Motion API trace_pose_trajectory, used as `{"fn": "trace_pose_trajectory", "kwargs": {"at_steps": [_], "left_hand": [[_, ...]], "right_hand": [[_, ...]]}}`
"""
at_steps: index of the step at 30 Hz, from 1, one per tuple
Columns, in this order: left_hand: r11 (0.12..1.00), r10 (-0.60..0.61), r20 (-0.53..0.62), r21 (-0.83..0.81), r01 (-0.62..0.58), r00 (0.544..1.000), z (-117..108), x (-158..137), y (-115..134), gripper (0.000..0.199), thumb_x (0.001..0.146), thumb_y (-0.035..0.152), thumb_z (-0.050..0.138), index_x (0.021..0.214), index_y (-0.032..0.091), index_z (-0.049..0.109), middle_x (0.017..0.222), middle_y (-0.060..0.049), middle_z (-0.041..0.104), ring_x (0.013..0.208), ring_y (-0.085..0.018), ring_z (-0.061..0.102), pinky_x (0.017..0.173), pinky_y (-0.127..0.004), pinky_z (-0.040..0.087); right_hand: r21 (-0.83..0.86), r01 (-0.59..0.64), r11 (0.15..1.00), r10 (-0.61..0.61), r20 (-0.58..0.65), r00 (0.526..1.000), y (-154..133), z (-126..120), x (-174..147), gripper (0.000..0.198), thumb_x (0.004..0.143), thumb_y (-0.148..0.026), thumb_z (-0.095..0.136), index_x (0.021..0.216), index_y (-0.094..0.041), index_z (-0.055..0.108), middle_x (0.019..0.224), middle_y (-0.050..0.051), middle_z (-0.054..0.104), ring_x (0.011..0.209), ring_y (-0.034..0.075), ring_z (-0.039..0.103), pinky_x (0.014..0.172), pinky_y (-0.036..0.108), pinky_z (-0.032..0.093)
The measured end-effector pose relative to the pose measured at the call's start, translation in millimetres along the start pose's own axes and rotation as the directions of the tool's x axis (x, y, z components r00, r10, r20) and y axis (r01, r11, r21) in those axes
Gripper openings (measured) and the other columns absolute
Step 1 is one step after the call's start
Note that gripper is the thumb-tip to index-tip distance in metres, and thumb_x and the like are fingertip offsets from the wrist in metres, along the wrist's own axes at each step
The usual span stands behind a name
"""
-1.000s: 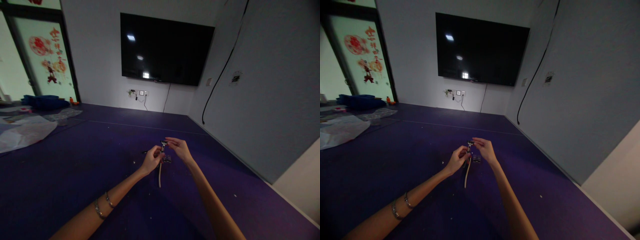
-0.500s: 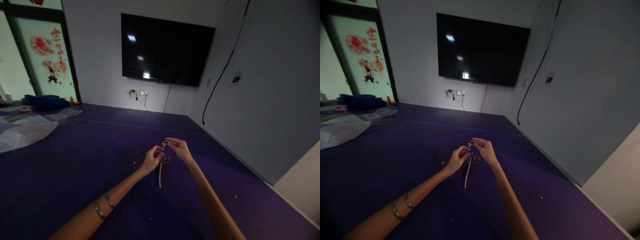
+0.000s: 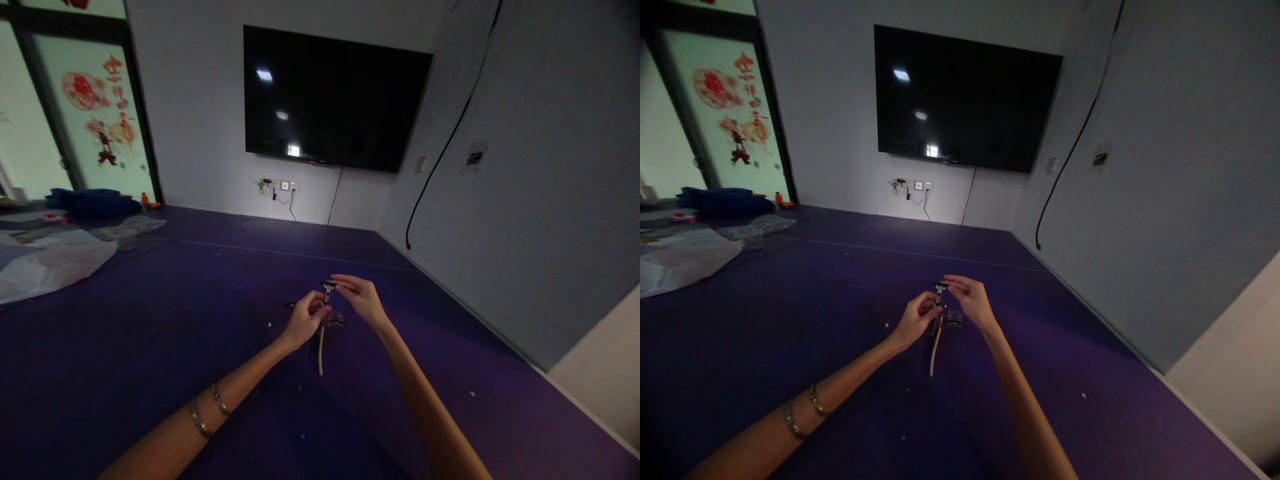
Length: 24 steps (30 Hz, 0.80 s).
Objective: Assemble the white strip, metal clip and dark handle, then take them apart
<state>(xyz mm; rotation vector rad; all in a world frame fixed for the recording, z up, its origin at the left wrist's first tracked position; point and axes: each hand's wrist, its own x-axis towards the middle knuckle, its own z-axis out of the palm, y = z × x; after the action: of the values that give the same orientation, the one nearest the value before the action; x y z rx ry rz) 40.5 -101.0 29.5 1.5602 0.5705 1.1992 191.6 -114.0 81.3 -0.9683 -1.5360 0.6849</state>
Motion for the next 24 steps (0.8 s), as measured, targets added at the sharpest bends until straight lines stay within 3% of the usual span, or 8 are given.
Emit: {"fn": "trace_pose_trajectory", "kwargs": {"at_steps": [24], "left_hand": [[1.0, -0.021, -0.013, -0.014, 0.021, 1.0, 2.6, -0.4, -2.3, 0.023, 0.074, 0.033, 0.06, 0.086, 0.016, 0.05, 0.064, 0.003, 0.056, 0.047, -0.01, 0.056, 0.047, -0.022, 0.044]], "right_hand": [[-0.058, 0.018, 0.998, -0.017, 0.017, 1.0, -2.9, -4.2, -0.9, 0.019, 0.071, -0.028, 0.062, 0.087, -0.018, 0.067, 0.09, 0.006, 0.07, 0.087, 0.02, 0.065, 0.084, 0.034, 0.048]]}}
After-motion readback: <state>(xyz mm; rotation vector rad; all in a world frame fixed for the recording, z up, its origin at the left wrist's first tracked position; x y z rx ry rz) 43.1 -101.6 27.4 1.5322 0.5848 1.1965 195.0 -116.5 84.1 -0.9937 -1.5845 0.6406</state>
